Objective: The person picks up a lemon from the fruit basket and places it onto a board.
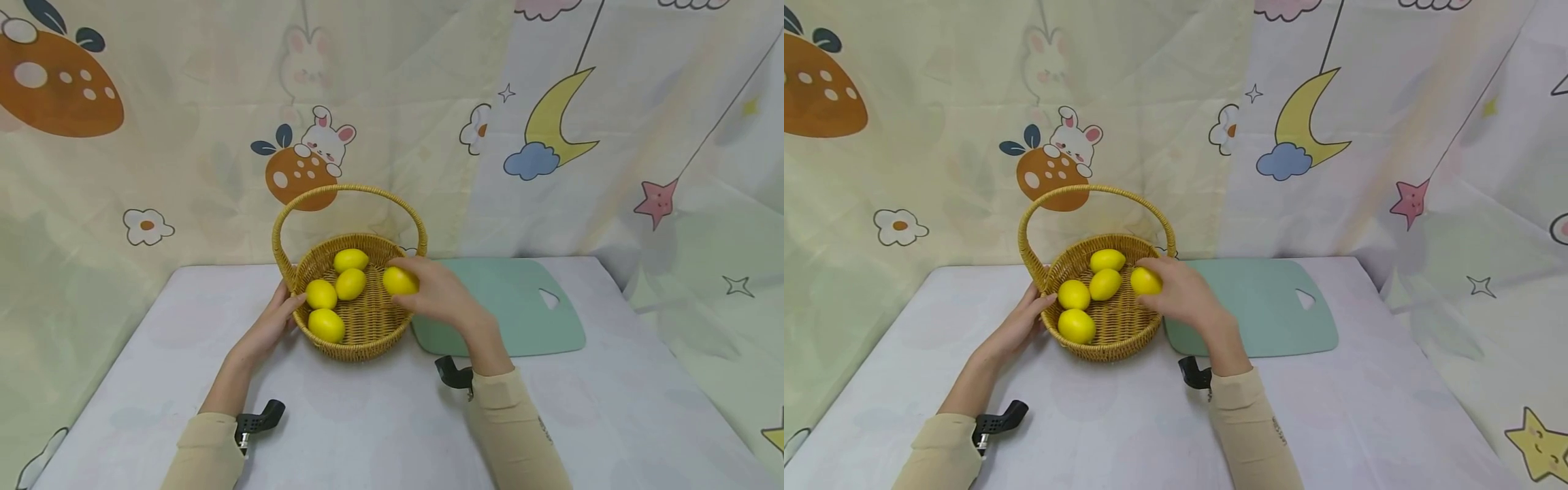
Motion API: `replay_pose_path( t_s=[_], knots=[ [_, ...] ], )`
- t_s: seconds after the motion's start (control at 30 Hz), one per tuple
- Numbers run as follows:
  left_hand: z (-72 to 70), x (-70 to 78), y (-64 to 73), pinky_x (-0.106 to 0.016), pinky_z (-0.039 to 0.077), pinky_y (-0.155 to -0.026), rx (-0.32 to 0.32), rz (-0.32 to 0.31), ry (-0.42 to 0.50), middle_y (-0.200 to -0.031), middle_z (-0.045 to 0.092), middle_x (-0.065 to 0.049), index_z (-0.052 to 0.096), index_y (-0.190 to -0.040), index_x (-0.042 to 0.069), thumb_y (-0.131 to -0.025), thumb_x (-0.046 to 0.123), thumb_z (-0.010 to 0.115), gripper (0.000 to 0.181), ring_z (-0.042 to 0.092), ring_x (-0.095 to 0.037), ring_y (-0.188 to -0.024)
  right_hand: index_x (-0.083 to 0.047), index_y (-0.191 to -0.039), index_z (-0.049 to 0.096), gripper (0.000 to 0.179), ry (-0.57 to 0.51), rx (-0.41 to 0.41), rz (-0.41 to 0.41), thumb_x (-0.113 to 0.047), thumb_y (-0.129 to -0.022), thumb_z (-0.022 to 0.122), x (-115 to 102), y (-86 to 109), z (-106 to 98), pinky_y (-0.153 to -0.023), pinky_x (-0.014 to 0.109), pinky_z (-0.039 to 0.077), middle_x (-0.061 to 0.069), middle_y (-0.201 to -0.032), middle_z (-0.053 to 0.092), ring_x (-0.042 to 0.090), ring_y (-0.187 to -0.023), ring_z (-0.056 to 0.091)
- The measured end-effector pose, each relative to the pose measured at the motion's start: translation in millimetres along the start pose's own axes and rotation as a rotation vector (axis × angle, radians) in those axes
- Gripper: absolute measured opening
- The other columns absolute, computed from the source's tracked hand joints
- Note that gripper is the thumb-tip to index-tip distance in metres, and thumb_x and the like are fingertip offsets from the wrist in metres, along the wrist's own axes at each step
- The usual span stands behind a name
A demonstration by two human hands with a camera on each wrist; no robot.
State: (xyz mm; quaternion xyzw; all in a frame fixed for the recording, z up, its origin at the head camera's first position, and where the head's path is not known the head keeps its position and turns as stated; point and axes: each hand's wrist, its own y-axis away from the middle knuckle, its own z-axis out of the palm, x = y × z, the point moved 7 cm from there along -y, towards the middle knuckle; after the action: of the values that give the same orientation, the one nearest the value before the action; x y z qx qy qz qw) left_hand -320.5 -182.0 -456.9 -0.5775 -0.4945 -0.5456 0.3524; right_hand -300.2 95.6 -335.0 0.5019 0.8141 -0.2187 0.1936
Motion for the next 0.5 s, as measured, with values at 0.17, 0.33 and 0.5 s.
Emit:
replay_pose_path(
  t_s=[0.17,0.33,0.5],
  knots=[
    [-0.1,0.5,-0.3,-0.059,0.013,-0.123,-0.001,0.003,0.002,-0.169,-0.002,0.003,-0.009,-0.157,0.042,-0.104,0.048,0.043,0.075,0.009,-0.026,-0.156,-0.023,-0.139,0.057,0.057,-0.018,0.013,-0.019,-0.030,-0.085,0.074,1,3.2,-7,-0.088,0.038,0.053,-0.001,-0.133,0.061,0.020,-0.108,0.058],
    [-0.2,-0.2,-1.1,-0.058,0.012,-0.124,-0.005,0.008,0.014,-0.169,-0.002,0.004,-0.010,-0.157,0.041,-0.104,0.047,0.043,0.075,0.008,-0.025,-0.155,-0.022,-0.138,0.058,0.054,-0.027,0.029,-0.023,-0.027,-0.086,0.074,4,6.7,-15,-0.088,0.037,0.054,-0.001,-0.137,0.060,0.020,-0.111,0.058],
    [0.6,0.1,-0.8,-0.059,0.012,-0.124,-0.013,0.022,0.015,-0.169,-0.002,0.003,-0.010,-0.157,0.042,-0.104,0.047,0.043,0.075,0.008,-0.027,-0.155,-0.021,-0.140,0.057,0.057,-0.057,0.022,-0.014,-0.028,-0.086,0.074,9,10.2,-21,-0.094,0.039,0.053,-0.001,-0.143,0.056,0.020,-0.121,0.056]
  ],
)
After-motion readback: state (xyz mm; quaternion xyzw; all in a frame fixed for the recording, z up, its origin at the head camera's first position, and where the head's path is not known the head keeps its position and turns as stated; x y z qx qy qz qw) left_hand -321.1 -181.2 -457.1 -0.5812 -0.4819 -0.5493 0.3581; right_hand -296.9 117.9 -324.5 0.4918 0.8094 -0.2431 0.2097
